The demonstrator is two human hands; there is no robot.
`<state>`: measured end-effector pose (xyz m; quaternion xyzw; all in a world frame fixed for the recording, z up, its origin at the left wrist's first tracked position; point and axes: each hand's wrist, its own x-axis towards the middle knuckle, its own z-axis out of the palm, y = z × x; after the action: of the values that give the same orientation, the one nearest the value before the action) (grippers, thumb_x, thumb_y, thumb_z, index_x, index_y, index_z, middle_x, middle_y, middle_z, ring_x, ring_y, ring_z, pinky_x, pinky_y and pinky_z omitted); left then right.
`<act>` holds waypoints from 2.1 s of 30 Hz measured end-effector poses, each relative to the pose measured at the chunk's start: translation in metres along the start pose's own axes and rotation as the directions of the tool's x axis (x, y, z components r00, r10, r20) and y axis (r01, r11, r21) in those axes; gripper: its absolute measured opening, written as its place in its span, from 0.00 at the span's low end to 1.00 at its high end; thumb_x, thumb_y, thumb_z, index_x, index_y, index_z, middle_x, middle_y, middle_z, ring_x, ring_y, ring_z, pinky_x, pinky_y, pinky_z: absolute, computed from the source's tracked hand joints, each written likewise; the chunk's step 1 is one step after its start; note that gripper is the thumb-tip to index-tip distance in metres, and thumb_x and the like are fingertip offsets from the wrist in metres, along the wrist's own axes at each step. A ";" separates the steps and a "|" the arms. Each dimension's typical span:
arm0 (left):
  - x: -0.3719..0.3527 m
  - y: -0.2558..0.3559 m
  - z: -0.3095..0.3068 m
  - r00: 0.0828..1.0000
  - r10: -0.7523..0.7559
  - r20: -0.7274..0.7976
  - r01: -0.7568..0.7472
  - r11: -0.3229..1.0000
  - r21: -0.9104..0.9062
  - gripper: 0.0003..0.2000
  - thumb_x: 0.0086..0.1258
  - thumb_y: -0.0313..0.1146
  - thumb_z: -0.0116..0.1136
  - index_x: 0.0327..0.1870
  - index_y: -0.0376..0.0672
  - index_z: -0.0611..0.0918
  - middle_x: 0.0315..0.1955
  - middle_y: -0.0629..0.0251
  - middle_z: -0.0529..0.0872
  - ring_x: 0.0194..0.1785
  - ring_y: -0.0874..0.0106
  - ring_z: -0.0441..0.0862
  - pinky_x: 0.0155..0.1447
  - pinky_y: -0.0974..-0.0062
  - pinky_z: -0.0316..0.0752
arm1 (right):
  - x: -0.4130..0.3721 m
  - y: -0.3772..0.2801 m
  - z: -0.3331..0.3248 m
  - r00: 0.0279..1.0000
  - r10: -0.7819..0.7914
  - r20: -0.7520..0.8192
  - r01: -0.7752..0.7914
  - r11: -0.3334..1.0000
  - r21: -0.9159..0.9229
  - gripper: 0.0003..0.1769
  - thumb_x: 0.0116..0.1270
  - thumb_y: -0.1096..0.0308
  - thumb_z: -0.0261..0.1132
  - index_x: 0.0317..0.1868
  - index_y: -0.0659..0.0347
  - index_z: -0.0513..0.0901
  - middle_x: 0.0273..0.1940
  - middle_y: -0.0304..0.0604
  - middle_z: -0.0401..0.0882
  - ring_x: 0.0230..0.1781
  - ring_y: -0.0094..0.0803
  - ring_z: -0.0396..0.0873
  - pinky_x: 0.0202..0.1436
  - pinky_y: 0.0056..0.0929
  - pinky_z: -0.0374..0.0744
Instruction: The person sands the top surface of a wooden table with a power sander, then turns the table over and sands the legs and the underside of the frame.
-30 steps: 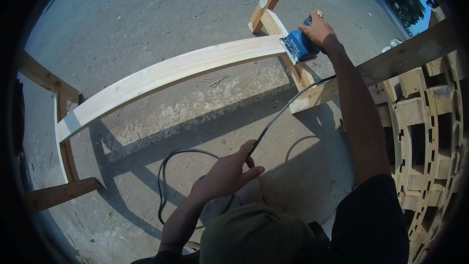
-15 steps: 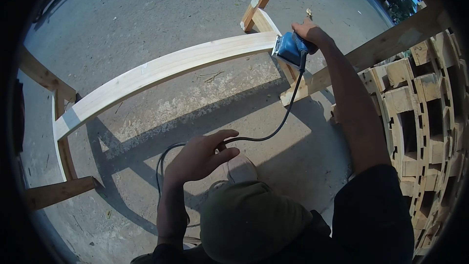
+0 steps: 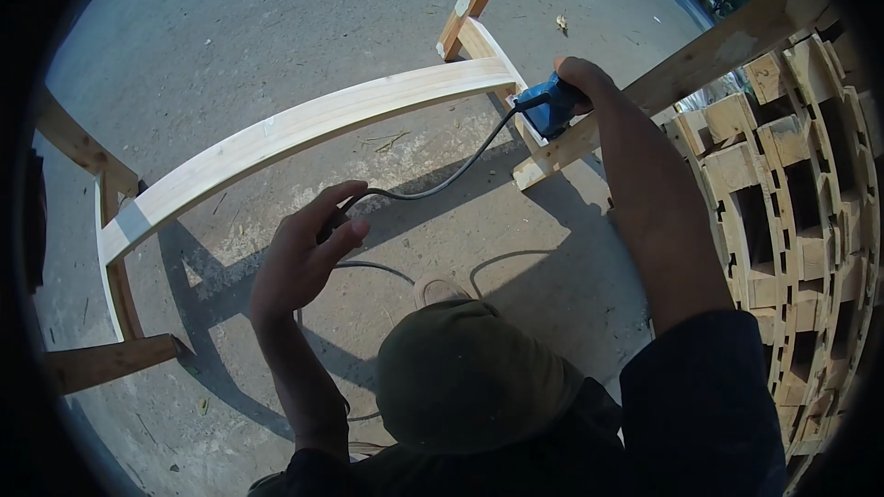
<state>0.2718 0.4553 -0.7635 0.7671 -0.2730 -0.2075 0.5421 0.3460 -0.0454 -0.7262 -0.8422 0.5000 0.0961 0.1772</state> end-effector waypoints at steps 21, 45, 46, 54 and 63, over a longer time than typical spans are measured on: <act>0.000 -0.001 -0.014 0.999 -0.029 -0.030 0.029 1.000 -0.007 0.27 0.76 0.51 0.61 0.68 0.42 0.78 0.32 0.60 0.87 0.27 0.73 0.79 0.35 0.70 0.74 | 0.031 -0.021 -0.003 0.993 0.045 0.107 -0.059 0.989 0.136 0.24 0.63 0.39 0.58 0.42 0.51 0.76 0.41 0.45 0.80 0.39 0.37 0.81 0.35 0.38 0.84; -0.016 0.025 -0.004 0.993 0.095 0.065 -0.101 0.990 0.096 0.28 0.78 0.50 0.58 0.67 0.37 0.75 0.40 0.51 0.90 0.45 0.55 0.89 0.52 0.59 0.80 | -0.083 -0.173 0.063 0.666 -0.729 0.158 0.746 0.654 -0.128 0.27 0.59 0.51 0.67 0.56 0.54 0.78 0.50 0.52 0.80 0.47 0.42 0.81 0.50 0.40 0.81; -0.021 0.031 -0.010 0.993 0.084 0.081 -0.092 0.989 0.111 0.27 0.77 0.51 0.58 0.65 0.36 0.76 0.38 0.51 0.90 0.45 0.55 0.89 0.53 0.59 0.80 | -0.092 -0.186 0.072 0.636 -0.750 0.183 0.771 0.628 -0.107 0.27 0.59 0.51 0.66 0.56 0.55 0.78 0.53 0.54 0.80 0.48 0.44 0.82 0.51 0.40 0.81; -0.083 0.047 -0.052 0.986 0.049 -0.162 -0.025 0.989 0.145 0.26 0.72 0.51 0.65 0.56 0.35 0.81 0.28 0.54 0.89 0.40 0.56 0.89 0.53 0.58 0.78 | -0.230 -0.288 0.148 0.399 -0.884 0.245 0.917 0.391 -0.081 0.28 0.57 0.53 0.67 0.56 0.58 0.79 0.51 0.58 0.82 0.46 0.46 0.84 0.52 0.41 0.82; -0.153 0.070 -0.066 0.915 0.126 -0.384 -0.056 0.981 0.187 0.27 0.71 0.53 0.65 0.53 0.33 0.81 0.24 0.53 0.87 0.31 0.58 0.88 0.45 0.62 0.80 | -0.433 -0.344 0.235 0.125 -0.976 0.181 0.991 0.117 -0.058 0.37 0.57 0.49 0.71 0.66 0.52 0.76 0.59 0.55 0.81 0.55 0.46 0.85 0.61 0.43 0.82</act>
<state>0.1816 0.5831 -0.6724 0.8236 -0.2107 0.0011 0.5266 0.4425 0.5475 -0.7261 -0.9676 -0.1992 0.0368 0.1509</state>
